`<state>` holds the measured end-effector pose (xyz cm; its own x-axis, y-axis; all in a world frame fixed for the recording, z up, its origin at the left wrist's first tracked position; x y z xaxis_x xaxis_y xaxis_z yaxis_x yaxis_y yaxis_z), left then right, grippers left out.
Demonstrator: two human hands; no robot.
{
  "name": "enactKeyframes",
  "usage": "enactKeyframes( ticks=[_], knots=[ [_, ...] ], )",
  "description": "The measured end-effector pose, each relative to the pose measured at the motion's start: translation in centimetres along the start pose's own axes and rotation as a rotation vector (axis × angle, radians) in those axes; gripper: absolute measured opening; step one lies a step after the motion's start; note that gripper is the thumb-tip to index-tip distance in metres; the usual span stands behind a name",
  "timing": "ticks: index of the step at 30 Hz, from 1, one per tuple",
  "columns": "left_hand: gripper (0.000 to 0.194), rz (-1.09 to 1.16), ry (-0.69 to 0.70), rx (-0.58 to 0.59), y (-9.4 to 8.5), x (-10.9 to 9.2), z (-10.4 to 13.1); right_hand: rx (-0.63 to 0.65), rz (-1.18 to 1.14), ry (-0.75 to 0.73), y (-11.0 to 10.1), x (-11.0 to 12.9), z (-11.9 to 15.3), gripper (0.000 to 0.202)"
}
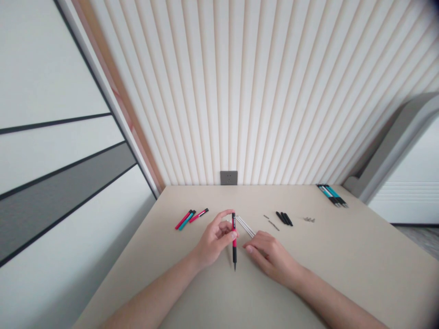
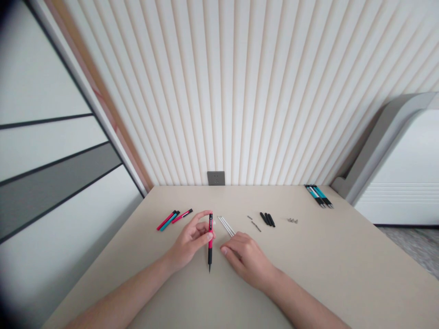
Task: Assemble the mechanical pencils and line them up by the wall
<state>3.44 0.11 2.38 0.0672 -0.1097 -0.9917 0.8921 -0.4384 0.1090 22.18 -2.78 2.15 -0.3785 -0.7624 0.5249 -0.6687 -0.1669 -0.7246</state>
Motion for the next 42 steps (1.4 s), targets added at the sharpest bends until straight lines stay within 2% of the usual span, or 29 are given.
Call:
enactKeyframes(
  ticks=[4,9,20,25,38,42],
  knots=[
    [0.061,-0.022,0.004,-0.019,-0.27,0.34,-0.12,0.017,0.015,0.013,0.02,-0.13,0.06,0.032],
    [0.052,-0.029,-0.013,-0.002,-0.47,0.33,-0.17,0.028,0.022,0.021,0.14,-0.27,0.2,0.031],
    [0.052,-0.022,-0.01,-0.009,-0.37,0.12,-0.14,0.053,0.015,0.006,0.06,-0.22,0.14,0.033],
    [0.058,-0.023,-0.003,-0.021,-0.23,-0.01,-0.01,0.067,0.018,-0.001,0.08,-0.37,0.22,0.034],
    [0.052,-0.064,-0.012,-0.027,-0.54,0.03,-0.05,0.092,0.029,-0.013,0.24,-0.47,0.19,0.033],
    [0.059,-0.055,0.006,-0.047,-0.58,0.15,0.0,0.087,0.019,-0.021,0.16,-0.39,0.13,0.033]
  ],
)
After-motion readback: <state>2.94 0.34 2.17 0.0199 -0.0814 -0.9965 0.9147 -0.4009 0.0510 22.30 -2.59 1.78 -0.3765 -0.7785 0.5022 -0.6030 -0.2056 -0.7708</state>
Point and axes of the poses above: each hand's wrist, its own z-axis away from the middle knuckle, its own y-axis out of the palm, x = y × z, the point moved 2 cm from there along -z, towards the middle knuckle, and after that the axes turned 10 degrees about -y, right-handed, at the moved point
